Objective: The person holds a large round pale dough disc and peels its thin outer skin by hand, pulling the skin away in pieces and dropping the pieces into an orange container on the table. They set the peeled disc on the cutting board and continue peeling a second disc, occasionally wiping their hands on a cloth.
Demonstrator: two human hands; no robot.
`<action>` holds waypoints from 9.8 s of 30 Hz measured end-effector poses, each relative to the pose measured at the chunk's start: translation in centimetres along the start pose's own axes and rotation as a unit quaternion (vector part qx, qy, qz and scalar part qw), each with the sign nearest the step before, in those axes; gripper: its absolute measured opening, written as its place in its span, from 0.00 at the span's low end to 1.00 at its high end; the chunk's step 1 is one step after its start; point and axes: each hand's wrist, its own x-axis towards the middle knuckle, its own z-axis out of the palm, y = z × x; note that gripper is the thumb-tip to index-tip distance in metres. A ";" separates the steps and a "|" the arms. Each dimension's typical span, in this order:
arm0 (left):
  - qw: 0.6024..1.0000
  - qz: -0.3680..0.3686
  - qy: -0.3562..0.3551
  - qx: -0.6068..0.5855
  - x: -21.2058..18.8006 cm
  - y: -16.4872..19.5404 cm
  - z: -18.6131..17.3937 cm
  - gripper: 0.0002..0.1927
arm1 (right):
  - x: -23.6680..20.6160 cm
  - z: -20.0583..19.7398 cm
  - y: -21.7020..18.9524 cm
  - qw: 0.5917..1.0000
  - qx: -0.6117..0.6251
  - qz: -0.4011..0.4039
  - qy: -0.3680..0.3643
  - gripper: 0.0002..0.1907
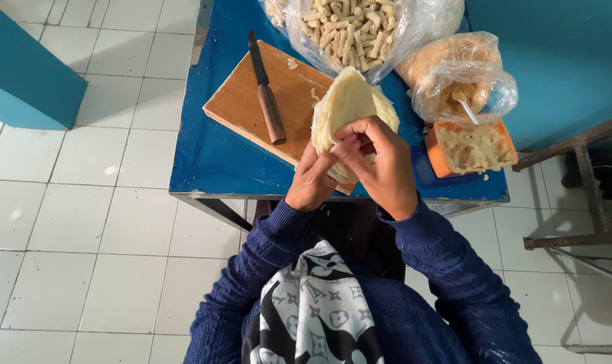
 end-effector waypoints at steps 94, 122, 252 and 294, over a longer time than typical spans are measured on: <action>0.945 0.255 0.128 -0.158 -2.8 9.6 -3.5 0.29 | -2.7 2.6 11.1 0.966 -0.216 -0.107 -0.099 0.28; 0.990 0.125 -0.033 -0.054 -1.3 5.8 2.6 0.35 | 3.2 3.7 -8.3 0.989 -0.129 -0.074 0.002 0.08; 0.985 0.159 0.067 0.016 -1.0 8.4 1.1 0.29 | 2.3 3.5 4.9 0.798 0.527 0.291 -0.040 0.20; 0.962 0.175 0.106 -0.179 -4.1 12.4 -5.8 0.26 | -3.2 2.9 10.9 0.974 -0.178 -0.117 -0.071 0.26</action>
